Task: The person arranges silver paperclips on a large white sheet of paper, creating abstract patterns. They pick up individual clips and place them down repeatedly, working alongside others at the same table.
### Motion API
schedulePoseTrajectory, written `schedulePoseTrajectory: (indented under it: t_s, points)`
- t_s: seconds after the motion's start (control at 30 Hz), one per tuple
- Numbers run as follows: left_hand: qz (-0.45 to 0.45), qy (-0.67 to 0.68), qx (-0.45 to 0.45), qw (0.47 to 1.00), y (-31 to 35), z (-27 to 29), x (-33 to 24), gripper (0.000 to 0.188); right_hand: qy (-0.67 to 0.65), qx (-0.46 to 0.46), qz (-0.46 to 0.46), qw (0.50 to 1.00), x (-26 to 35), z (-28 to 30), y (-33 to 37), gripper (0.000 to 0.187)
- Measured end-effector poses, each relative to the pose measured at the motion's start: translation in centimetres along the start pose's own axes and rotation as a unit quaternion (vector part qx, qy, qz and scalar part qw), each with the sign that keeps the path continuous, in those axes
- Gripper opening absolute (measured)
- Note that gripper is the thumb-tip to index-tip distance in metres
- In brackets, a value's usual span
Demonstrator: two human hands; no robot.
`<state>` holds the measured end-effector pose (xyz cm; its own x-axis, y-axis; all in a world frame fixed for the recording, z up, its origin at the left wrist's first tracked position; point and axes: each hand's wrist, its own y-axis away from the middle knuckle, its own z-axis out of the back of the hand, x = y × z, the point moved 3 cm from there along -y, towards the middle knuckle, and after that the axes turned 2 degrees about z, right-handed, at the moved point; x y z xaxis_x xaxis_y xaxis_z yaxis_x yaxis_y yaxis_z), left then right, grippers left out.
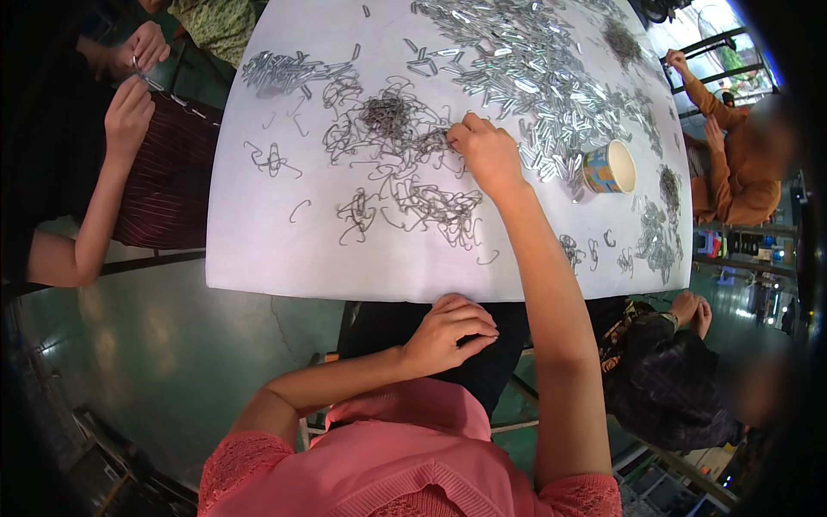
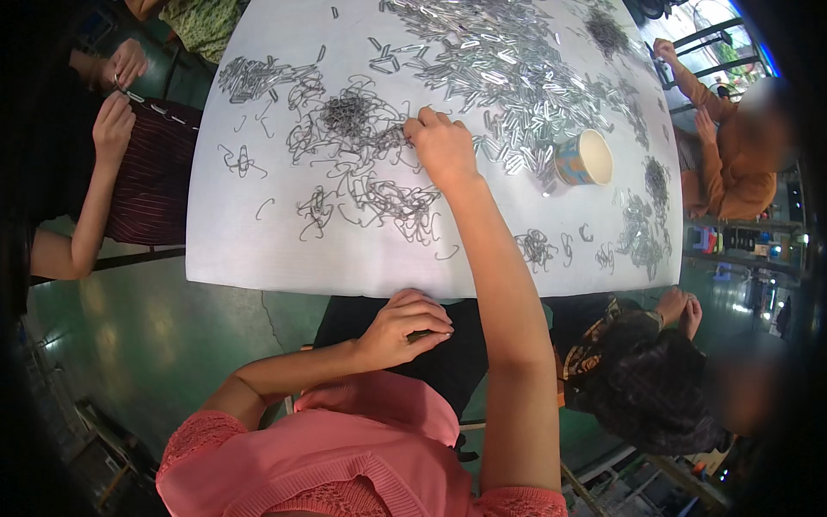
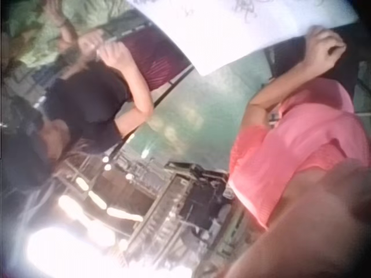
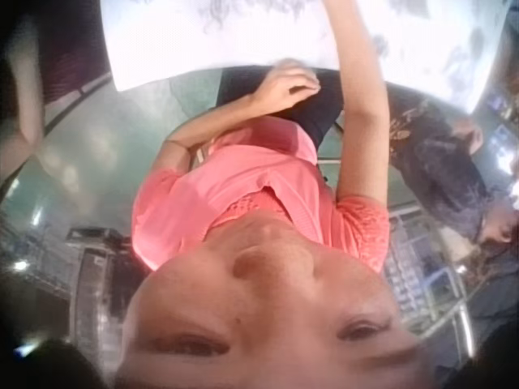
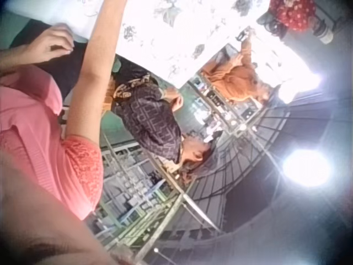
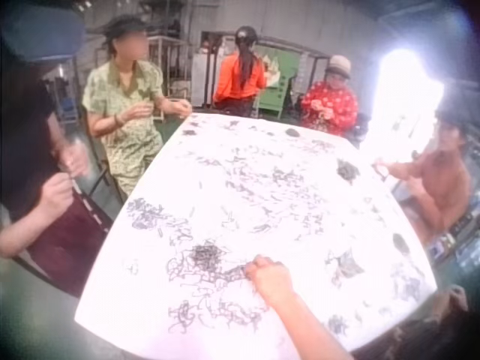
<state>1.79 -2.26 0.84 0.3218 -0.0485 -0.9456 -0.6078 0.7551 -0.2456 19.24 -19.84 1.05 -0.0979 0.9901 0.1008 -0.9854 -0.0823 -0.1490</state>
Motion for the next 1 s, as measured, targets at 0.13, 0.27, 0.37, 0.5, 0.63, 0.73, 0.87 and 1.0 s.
schedulePoseTrajectory:
  t_s: [0.13, 0.27, 0.37, 0.5, 0.63, 0.73, 0.87, 1.0]
  points:
    - [-0.003, -0.005, -0.002, 1.000, 0.1, 0.0, -0.6, 0.012, -0.160, -0.043, -0.080, 0.983, -0.3, 1.2, 1.8, 0.009]
    - [-0.019, -0.003, -0.017, 1.000, 0.0, -0.6, -1.3, 0.012, -0.450, 0.023, -0.279, 0.848, -3.0, 1.2, 6.3, 0.013]
    - [-0.025, 0.012, -0.010, 1.000, -0.3, -0.9, -1.5, 0.013, -0.442, 0.002, -0.303, 0.845, -4.2, 1.3, 9.7, 0.018]
    - [-0.029, 0.007, 0.005, 1.000, -0.6, -1.5, -2.4, 0.012, -0.532, -0.012, -0.366, 0.763, -2.3, 5.6, 15.2, 0.020]
    - [-0.008, -0.007, 0.002, 1.000, -0.8, -1.8, -2.9, 0.014, -0.627, -0.061, -0.389, 0.672, 1.9, 9.7, 22.4, 0.020]
    - [-0.011, -0.012, -0.008, 1.000, -0.7, -1.8, -3.1, 0.015, -0.653, -0.106, -0.399, 0.635, 5.6, 11.0, 27.0, 0.016]
    - [-0.011, -0.015, -0.004, 1.000, -0.4, -2.4, -2.9, 0.020, -0.661, -0.155, -0.422, 0.601, 8.3, 10.5, 30.2, 0.011]
    - [-0.042, -0.013, -0.023, 0.999, -0.4, -3.0, -2.7, 0.028, -0.678, -0.171, -0.432, 0.570, 8.5, 9.5, 30.5, 0.012]
